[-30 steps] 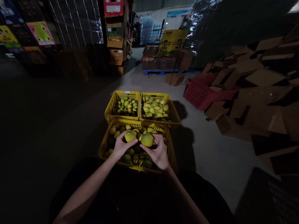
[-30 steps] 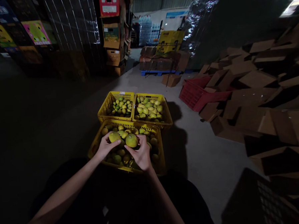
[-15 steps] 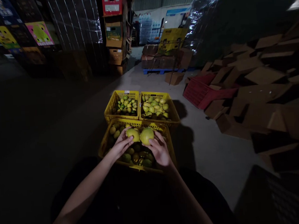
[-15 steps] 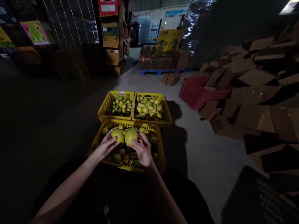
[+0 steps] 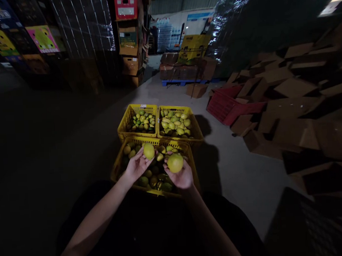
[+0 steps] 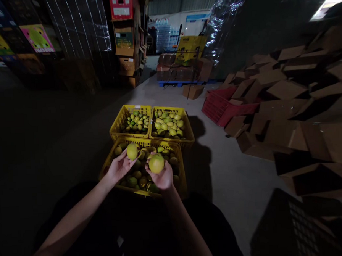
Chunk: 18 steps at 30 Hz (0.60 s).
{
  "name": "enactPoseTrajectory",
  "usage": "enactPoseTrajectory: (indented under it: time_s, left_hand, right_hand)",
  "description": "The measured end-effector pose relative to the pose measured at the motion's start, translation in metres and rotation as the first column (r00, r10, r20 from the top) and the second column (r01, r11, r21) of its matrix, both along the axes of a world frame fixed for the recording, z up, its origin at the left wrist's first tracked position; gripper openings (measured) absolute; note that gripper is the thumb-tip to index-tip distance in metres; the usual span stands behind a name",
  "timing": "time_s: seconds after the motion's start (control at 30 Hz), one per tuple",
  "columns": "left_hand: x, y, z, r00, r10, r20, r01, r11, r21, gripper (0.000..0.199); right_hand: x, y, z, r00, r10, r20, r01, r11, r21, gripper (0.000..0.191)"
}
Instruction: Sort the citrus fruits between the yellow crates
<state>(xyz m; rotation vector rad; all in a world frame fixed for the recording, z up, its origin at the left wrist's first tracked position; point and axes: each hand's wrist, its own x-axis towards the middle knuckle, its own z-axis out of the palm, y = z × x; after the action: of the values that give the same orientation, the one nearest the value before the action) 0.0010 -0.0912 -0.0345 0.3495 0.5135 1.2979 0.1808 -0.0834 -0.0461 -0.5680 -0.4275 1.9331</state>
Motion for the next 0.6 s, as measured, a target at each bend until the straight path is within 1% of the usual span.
enactPoseTrajectory:
  time_s: [0.07,0.1,0.13,0.2,0.23,0.27,0.3,0.33,0.37,0.47,0.5,0.53,0.57,0.6]
  left_hand:
    - [-0.001,0.002,-0.004,0.998,-0.056,0.016,0.057,0.998,-0.02,0.035]
    - [-0.001,0.003,-0.007,0.997,-0.082,0.0,0.082,0.996,-0.032,0.033]
    - [-0.002,0.004,-0.012,0.994,-0.103,-0.046,0.101,0.994,-0.046,0.031]
    - [-0.001,0.005,-0.025,0.962,-0.136,-0.238,0.125,0.99,-0.059,0.027]
    - [0.0,0.004,-0.033,0.913,-0.168,-0.371,0.158,0.986,-0.058,0.026]
    - [0.003,0.002,-0.042,0.837,-0.213,-0.504,0.215,0.975,-0.056,0.026]
    - [0.006,-0.002,-0.052,0.742,-0.262,-0.618,0.286,0.956,-0.062,0.026]
    - [0.011,-0.008,-0.062,0.626,-0.35,-0.697,0.391,0.914,-0.108,0.024]
    - [0.017,-0.016,-0.073,0.557,-0.415,-0.719,0.454,0.878,-0.155,0.021]
    - [0.035,-0.046,-0.099,0.423,-0.59,-0.688,0.582,0.759,-0.293,0.021]
    - [0.039,-0.054,-0.104,0.4,-0.624,-0.671,0.594,0.734,-0.328,0.019]
    - [0.04,-0.06,-0.106,0.391,-0.644,-0.657,0.594,0.722,-0.354,0.019]
    - [0.038,-0.061,-0.105,0.401,-0.65,-0.646,0.578,0.726,-0.372,0.018]
    - [0.033,-0.058,-0.1,0.438,-0.631,-0.64,0.538,0.754,-0.376,0.018]
  right_hand:
    - [0.001,0.003,-0.004,1.0,0.008,-0.024,-0.008,1.0,-0.005,0.017]
    - [0.002,0.004,-0.005,0.999,0.013,-0.03,-0.013,1.0,-0.007,0.016]
    - [0.003,0.006,-0.006,0.999,0.013,-0.034,-0.014,1.0,-0.014,0.014]
    - [0.007,0.008,-0.007,0.999,-0.005,-0.033,0.003,0.998,-0.055,0.012]
    - [0.01,0.009,-0.007,0.999,-0.022,-0.028,0.019,0.996,-0.091,0.012]
    - [0.011,0.01,-0.007,0.999,-0.041,-0.021,0.038,0.99,-0.135,0.013]
    - [0.013,0.01,-0.008,0.998,-0.059,-0.011,0.056,0.981,-0.184,0.013]
    - [0.014,0.011,-0.01,0.997,-0.074,0.005,0.073,0.969,-0.234,0.013]
    - [0.014,0.01,-0.013,0.996,-0.083,0.025,0.086,0.956,-0.282,0.014]
    - [0.013,0.007,-0.026,0.993,-0.078,0.093,0.107,0.923,-0.369,0.016]
    - [0.011,0.005,-0.031,0.991,-0.071,0.113,0.109,0.919,-0.378,0.017]
    - [0.01,0.003,-0.036,0.989,-0.066,0.129,0.111,0.919,-0.379,0.018]
    - [0.009,0.001,-0.041,0.988,-0.066,0.141,0.114,0.923,-0.368,0.019]
    - [0.007,0.0,-0.045,0.986,-0.072,0.153,0.123,0.927,-0.354,0.019]
